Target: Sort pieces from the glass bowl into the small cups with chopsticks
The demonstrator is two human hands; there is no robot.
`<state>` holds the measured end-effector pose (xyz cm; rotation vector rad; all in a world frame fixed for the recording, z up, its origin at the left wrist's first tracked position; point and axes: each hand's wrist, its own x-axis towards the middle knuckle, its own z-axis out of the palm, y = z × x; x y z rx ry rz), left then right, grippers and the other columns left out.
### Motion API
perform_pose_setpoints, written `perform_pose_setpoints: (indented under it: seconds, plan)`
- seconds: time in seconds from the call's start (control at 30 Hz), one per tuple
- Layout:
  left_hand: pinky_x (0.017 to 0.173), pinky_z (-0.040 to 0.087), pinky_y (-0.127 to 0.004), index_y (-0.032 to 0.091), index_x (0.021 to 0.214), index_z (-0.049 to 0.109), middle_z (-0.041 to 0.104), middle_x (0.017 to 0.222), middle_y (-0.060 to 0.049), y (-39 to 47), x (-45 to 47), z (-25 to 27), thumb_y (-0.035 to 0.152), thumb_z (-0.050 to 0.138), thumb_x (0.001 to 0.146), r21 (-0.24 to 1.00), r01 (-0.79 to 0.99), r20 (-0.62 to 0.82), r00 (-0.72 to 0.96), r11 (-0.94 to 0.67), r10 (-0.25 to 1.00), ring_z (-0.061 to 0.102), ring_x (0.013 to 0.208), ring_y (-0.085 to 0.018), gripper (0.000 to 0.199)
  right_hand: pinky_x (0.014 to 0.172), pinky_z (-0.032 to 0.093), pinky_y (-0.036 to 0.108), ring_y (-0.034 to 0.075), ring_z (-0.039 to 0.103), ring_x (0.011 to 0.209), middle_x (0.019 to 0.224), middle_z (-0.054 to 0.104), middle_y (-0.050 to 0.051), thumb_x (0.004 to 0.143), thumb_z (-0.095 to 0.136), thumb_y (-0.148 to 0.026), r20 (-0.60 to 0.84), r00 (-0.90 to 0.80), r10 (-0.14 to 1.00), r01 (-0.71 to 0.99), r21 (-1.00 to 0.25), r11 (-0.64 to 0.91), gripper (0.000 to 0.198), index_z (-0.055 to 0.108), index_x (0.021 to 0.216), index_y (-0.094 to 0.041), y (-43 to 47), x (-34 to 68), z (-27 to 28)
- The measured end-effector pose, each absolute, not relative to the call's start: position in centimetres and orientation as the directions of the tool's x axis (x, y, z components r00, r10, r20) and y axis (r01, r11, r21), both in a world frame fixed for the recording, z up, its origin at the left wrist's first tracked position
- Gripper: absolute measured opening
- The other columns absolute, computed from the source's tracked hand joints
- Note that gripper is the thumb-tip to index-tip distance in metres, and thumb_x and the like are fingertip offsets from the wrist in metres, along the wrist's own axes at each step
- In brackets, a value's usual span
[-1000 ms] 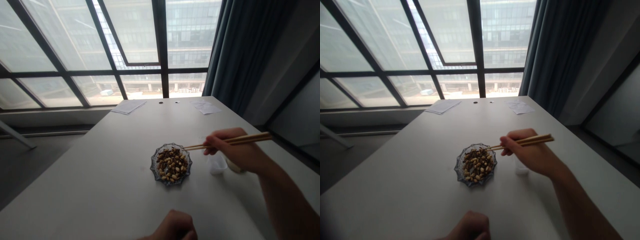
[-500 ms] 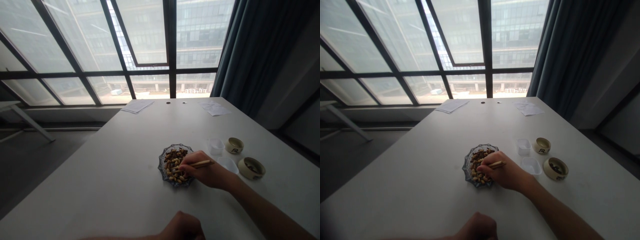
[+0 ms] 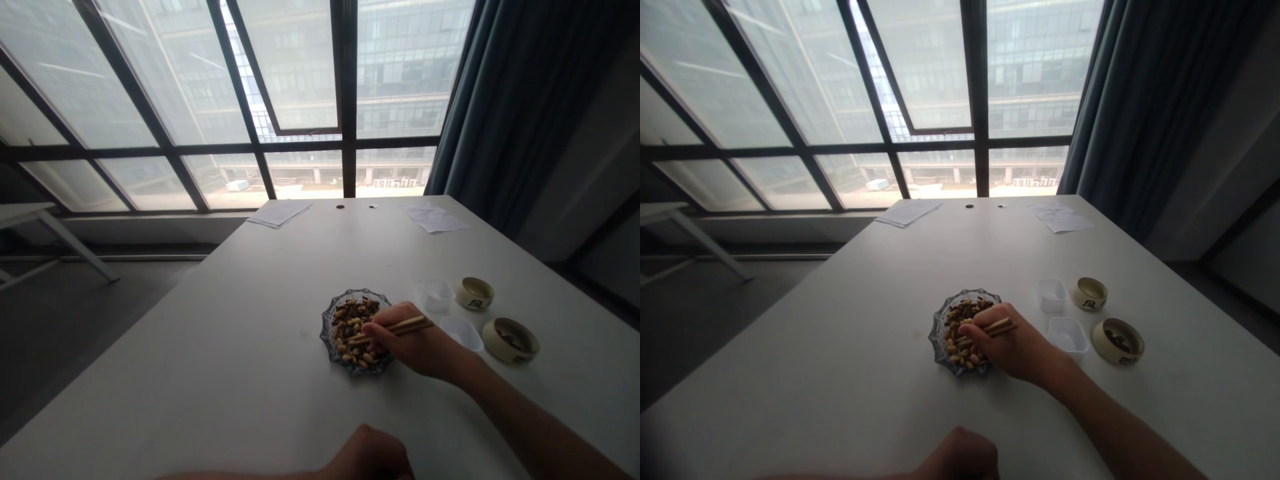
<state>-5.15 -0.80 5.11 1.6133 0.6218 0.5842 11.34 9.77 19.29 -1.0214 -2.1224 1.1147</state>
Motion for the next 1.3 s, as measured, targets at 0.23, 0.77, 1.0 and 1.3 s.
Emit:
perform_pose_setpoints:
  seconds: [0.23, 0.77, 1.0, 1.3]
  plan:
    - [0.053, 0.031, -0.022, 0.017, 0.063, 0.054, 0.044, 0.057, 0.002, -1.0, -5.3, 4.1, 0.081, 0.051, 0.091, 0.989, 0.072, 0.039, 0.725, -0.131, 0.687, 0.04, 0.056, -0.01, 0.07, 0.057, 0.048, 0.026, 0.019, 0.071, 0.066, 0.072, 0.077, 0.004, 0.105, 0.053, -0.047, 0.17, -0.496, 0.851, 0.504, -0.742, 0.442, 0.047, 0.074, 0.073, -0.019, 8.6, 14.5, 23.4]
    - [0.052, 0.024, -0.024, 0.018, 0.063, 0.045, 0.035, 0.056, 0.004, -1.0, -5.0, 6.9, 0.08, 0.04, 0.097, 0.975, 0.065, 0.106, 0.709, -0.214, 0.697, 0.034, 0.055, -0.01, 0.071, 0.048, 0.062, 0.025, 0.03, 0.081, 0.068, 0.074, 0.081, 0.012, 0.091, 0.074, -0.049, 0.143, 0.289, 0.947, 0.766, -0.628, -0.139, 0.031, 0.082, 0.082, -0.02, 5.9, 29.7, 28.7]
    - [0.054, 0.026, -0.025, 0.018, 0.064, 0.046, 0.039, 0.059, 0.002, -0.6, -5.2, 6.5, 0.077, 0.038, 0.1, 0.966, 0.071, 0.118, 0.733, -0.247, 0.67, 0.037, 0.057, -0.011, 0.069, 0.064, 0.068, 0.036, 0.032, 0.081, 0.076, 0.081, 0.081, 0.016, 0.086, 0.077, -0.05, -0.109, 0.145, 0.983, 0.673, -0.718, -0.179, 0.037, 0.076, 0.086, -0.013, 10.4, 30.0, 26.0]
    - [0.054, 0.027, -0.024, 0.017, 0.064, 0.047, 0.042, 0.059, 0.0, -0.7, -5.1, 6.3, 0.075, 0.04, 0.1, 0.966, 0.046, 0.142, 0.728, -0.255, 0.67, 0.038, 0.057, -0.011, 0.069, 0.062, 0.066, 0.033, 0.03, 0.08, 0.074, 0.08, 0.081, 0.014, 0.084, 0.078, -0.052, -0.1, 0.032, 0.994, 0.698, -0.71, -0.094, 0.038, 0.077, 0.084, -0.013, 11.4, 29.3, 25.3]
